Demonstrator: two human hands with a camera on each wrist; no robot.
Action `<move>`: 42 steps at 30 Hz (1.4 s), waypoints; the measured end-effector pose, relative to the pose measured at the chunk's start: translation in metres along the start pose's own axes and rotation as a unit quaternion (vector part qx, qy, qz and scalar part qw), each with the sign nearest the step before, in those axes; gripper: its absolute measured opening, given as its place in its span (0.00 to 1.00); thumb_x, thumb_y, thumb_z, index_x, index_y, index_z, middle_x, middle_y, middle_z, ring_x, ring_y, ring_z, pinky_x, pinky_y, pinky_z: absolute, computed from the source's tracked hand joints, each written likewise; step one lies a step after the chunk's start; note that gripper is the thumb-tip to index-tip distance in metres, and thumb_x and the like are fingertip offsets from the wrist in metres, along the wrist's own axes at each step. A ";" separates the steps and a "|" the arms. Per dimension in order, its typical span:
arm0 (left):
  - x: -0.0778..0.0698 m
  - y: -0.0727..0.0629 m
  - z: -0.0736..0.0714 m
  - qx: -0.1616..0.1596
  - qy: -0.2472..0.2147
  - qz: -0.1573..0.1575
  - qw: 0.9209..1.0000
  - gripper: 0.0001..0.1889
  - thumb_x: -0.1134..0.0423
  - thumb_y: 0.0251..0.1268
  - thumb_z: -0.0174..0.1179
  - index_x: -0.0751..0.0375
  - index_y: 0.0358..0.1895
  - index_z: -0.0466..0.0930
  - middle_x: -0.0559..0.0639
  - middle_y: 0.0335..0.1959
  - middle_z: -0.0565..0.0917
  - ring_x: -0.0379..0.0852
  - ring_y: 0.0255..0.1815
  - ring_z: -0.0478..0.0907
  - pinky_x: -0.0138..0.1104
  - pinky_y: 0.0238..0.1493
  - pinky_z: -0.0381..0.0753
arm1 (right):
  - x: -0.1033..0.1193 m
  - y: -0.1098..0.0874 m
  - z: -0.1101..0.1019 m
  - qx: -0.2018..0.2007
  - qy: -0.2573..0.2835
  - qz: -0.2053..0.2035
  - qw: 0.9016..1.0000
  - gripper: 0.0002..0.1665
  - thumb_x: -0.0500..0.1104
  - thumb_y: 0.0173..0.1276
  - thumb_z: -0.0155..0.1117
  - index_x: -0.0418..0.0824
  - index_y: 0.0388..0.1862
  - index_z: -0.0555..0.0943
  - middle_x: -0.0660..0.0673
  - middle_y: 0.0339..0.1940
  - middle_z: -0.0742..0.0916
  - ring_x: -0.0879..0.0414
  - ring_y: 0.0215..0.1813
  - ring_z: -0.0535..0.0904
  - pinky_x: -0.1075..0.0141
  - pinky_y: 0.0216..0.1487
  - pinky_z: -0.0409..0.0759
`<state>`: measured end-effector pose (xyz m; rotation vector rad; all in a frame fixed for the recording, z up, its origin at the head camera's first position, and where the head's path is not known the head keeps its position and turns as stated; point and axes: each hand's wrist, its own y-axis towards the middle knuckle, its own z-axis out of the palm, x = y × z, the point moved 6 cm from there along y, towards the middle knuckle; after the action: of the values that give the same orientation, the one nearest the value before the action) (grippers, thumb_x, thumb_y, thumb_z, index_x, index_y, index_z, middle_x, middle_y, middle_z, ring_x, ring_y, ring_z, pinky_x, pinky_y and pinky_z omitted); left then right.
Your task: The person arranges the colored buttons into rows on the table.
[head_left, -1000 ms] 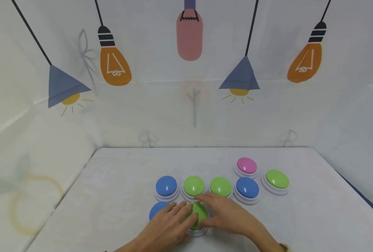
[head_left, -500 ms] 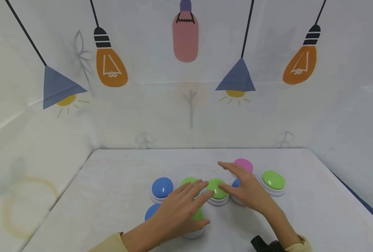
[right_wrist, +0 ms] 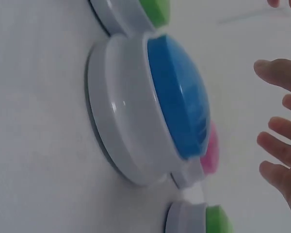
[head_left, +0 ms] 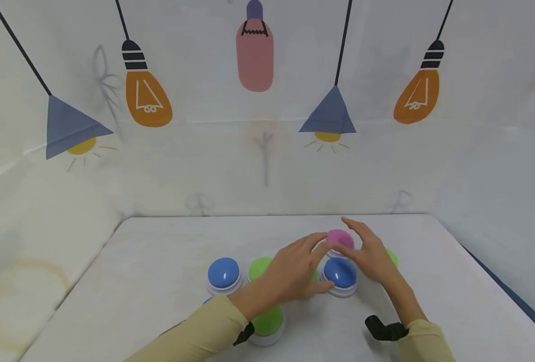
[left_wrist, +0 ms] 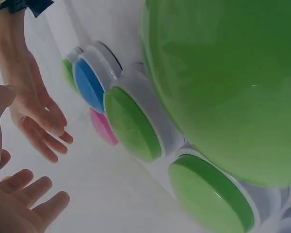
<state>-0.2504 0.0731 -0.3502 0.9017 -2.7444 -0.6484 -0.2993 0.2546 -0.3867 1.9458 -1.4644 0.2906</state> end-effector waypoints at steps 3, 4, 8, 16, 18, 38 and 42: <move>0.006 0.012 0.012 0.034 0.007 -0.021 0.999 0.41 0.36 0.59 0.64 0.54 0.71 0.66 0.52 0.70 0.71 0.45 0.67 0.73 0.34 0.59 0.79 | -0.009 0.011 0.002 0.016 -0.003 0.005 1.000 0.44 0.50 0.65 0.71 0.37 0.75 0.64 0.30 0.70 0.71 0.32 0.69 0.67 0.31 0.62 0.68; 0.008 0.015 0.016 0.047 0.007 -0.028 0.998 0.41 0.36 0.60 0.64 0.54 0.71 0.65 0.52 0.71 0.70 0.45 0.67 0.73 0.35 0.58 0.80 | -0.011 0.014 0.002 0.021 -0.004 0.005 1.000 0.44 0.49 0.65 0.71 0.37 0.75 0.64 0.30 0.70 0.71 0.31 0.69 0.68 0.31 0.62 0.68; 0.016 0.029 0.033 0.098 -0.008 -0.062 0.993 0.43 0.36 0.60 0.63 0.51 0.74 0.60 0.52 0.73 0.67 0.45 0.69 0.71 0.38 0.53 0.83 | -0.023 0.024 0.006 0.048 -0.006 0.009 0.999 0.44 0.46 0.65 0.71 0.35 0.75 0.62 0.28 0.70 0.70 0.30 0.68 0.67 0.32 0.62 0.69; 0.031 0.047 0.062 0.149 -0.054 -0.110 0.981 0.44 0.37 0.59 0.65 0.48 0.75 0.58 0.51 0.75 0.64 0.46 0.71 0.68 0.43 0.51 0.84 | -0.042 0.032 0.020 0.099 0.012 0.027 0.995 0.44 0.46 0.65 0.70 0.33 0.74 0.63 0.28 0.71 0.68 0.29 0.71 0.63 0.32 0.66 0.64; 0.036 0.051 0.068 0.157 -0.065 -0.119 0.978 0.44 0.37 0.59 0.65 0.48 0.75 0.58 0.50 0.74 0.65 0.45 0.70 0.69 0.44 0.52 0.83 | -0.045 0.032 0.023 0.106 0.015 0.030 0.994 0.44 0.47 0.65 0.70 0.32 0.74 0.63 0.27 0.71 0.69 0.30 0.70 0.65 0.33 0.65 0.66; 0.041 0.060 0.109 0.264 -0.191 -0.170 0.930 0.40 0.37 0.61 0.61 0.44 0.75 0.60 0.47 0.70 0.71 0.43 0.68 0.70 0.41 0.67 0.71 | -0.052 0.026 0.034 0.168 0.008 0.048 0.985 0.47 0.48 0.65 0.70 0.27 0.74 0.61 0.27 0.68 0.73 0.33 0.65 0.72 0.42 0.63 0.74; 0.040 0.061 0.109 0.268 -0.189 -0.176 0.928 0.40 0.36 0.61 0.60 0.42 0.75 0.60 0.47 0.68 0.74 0.44 0.65 0.73 0.41 0.64 0.73 | -0.051 0.025 0.031 0.164 -0.001 0.053 0.985 0.46 0.48 0.64 0.70 0.28 0.73 0.62 0.27 0.67 0.75 0.33 0.64 0.74 0.42 0.62 0.76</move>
<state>-0.3464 0.1310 -0.4181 1.5567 -3.2058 -0.1011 -0.3461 0.2708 -0.4286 2.1236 -1.6036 0.6113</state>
